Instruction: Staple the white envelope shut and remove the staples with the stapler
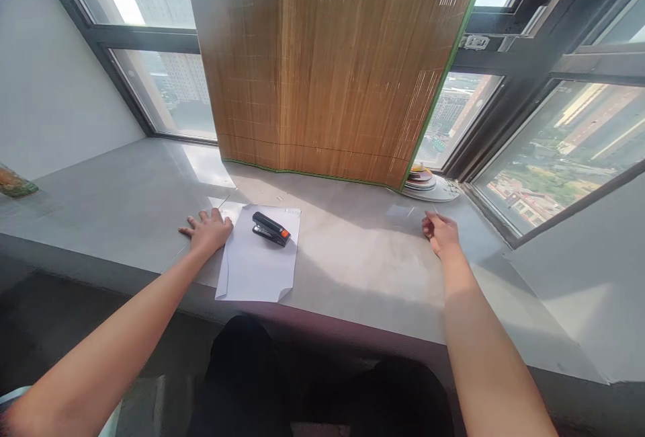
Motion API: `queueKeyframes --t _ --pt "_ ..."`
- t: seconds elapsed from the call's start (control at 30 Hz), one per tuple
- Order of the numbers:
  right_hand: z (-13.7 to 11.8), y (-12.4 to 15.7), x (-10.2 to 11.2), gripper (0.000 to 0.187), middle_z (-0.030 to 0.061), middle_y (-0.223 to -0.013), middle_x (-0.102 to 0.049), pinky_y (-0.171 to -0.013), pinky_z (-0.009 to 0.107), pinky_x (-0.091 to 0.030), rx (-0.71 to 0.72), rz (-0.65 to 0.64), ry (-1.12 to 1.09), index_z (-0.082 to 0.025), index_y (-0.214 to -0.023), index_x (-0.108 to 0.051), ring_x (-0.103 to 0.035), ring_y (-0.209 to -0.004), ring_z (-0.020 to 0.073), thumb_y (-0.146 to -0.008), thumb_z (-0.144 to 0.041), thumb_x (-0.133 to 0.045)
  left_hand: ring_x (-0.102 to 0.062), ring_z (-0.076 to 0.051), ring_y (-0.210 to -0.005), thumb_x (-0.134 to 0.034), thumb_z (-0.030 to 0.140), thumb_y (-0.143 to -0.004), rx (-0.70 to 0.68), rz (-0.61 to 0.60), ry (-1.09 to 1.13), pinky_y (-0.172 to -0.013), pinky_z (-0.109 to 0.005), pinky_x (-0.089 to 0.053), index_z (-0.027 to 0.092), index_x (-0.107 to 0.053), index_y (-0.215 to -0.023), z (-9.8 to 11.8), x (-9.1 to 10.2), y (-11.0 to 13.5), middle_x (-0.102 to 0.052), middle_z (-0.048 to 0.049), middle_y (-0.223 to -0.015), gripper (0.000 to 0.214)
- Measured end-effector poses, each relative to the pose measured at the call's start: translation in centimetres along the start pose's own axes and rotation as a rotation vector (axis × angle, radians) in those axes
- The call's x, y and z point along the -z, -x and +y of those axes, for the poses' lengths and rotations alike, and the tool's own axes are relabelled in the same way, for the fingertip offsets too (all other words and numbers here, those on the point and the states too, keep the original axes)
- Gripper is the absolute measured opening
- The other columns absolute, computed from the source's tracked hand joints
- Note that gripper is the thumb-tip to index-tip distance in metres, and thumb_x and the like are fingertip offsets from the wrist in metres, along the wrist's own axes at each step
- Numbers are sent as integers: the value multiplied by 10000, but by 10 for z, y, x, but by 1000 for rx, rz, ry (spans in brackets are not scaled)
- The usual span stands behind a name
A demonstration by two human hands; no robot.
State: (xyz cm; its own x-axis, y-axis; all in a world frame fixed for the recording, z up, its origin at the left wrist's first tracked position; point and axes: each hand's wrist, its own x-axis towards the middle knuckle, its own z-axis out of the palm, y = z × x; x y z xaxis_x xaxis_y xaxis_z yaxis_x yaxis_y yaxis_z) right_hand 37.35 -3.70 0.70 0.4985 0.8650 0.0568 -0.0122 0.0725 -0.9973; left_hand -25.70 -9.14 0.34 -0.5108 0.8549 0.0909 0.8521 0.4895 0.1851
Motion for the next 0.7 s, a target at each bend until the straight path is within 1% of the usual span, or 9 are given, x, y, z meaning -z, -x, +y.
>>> queueKeyframes --t 0.03,0.1,0.2,0.3,0.37,0.47,0.53,0.63,0.7 --pt "2 -6 12 459 -29 -517 -415 -407 278 -227 -12 53 -42 -279 -592 -387 -353 -445 126 -847 -428 -737 -239 -652 -1600 -352 446 -1066 1 0 -1 -1147 -898 -279 113 -506 -1627 0 0 0 -389 -334 -1712 669" --pt "6 -17 25 482 -45 -510 -333 -413 286 -212 -25 143 -76 -285 -576 -319 -289 -445 123 -933 -383 -628 -253 -642 -1598 -359 450 -1064 4 6 -5 -1159 -886 -278 119 -509 -1625 0 0 0 -411 -327 -1700 668" --pt "16 -28 24 454 -48 -520 -356 -424 291 -186 -29 196 -27 -277 -567 -356 -271 -444 115 -944 -326 -604 -269 -637 -1591 -348 448 -1068 5 14 -18 -1177 -872 -266 115 -517 -1614 -1 -1 -1 -429 -324 -1683 661" --pt "27 -31 15 362 -37 -521 -460 -440 286 -182 -40 160 72 -239 -578 -510 -324 -450 111 -863 -308 -722 -271 -638 -1588 -328 450 -1069 4 14 -27 -1176 -880 -254 107 -522 -1602 -1 -3 -2 -424 -332 -1677 663" --pt "33 -31 11 329 -33 -498 -483 -462 289 -219 -21 110 190 -217 -574 -574 -364 -466 118 -815 -291 -785 -272 -639 -1586 -323 460 -1067 7 15 -23 -1171 -884 -255 106 -520 -1600 -2 -4 -4 -420 -338 -1677 669" --pt "34 -29 9 392 -21 -467 -484 -516 315 -302 63 40 453 -220 -534 -570 -410 -486 142 -841 -329 -788 -266 -630 -1592 -319 473 -1069 7 21 -20 -1191 -874 -237 110 -516 -1601 -2 -6 -4 -415 -330 -1685 674" --pt "31 -27 8 440 -7 -466 -489 -544 341 -355 96 23 556 -234 -527 -557 -444 -497 168 -884 -394 -757 -262 -615 -1602 -321 477 -1072 2 22 -17 -1210 -866 -215 117 -515 -1602 -2 -6 -3 -413 -324 -1694 669" --pt "26 -23 6 443 11 -477 -495 -563 370 -417 98 19 524 -247 -548 -569 -499 -522 207 -879 -468 -762 -269 -614 -1602 -323 477 -1075 1 16 -11 -1226 -856 -199 108 -520 -1596 -2 -5 -2 -408 -326 -1697 668" --pt "23 -21 4 424 19 -478 -503 -547 372 -417 124 18 482 -248 -563 -591 -507 -527 215 -857 -496 -770 -265 -620 -1602 -326 473 -1075 2 13 -8 -1224 -858 -198 101 -526 -1588 -1 -3 -1 -406 -329 -1696 664"
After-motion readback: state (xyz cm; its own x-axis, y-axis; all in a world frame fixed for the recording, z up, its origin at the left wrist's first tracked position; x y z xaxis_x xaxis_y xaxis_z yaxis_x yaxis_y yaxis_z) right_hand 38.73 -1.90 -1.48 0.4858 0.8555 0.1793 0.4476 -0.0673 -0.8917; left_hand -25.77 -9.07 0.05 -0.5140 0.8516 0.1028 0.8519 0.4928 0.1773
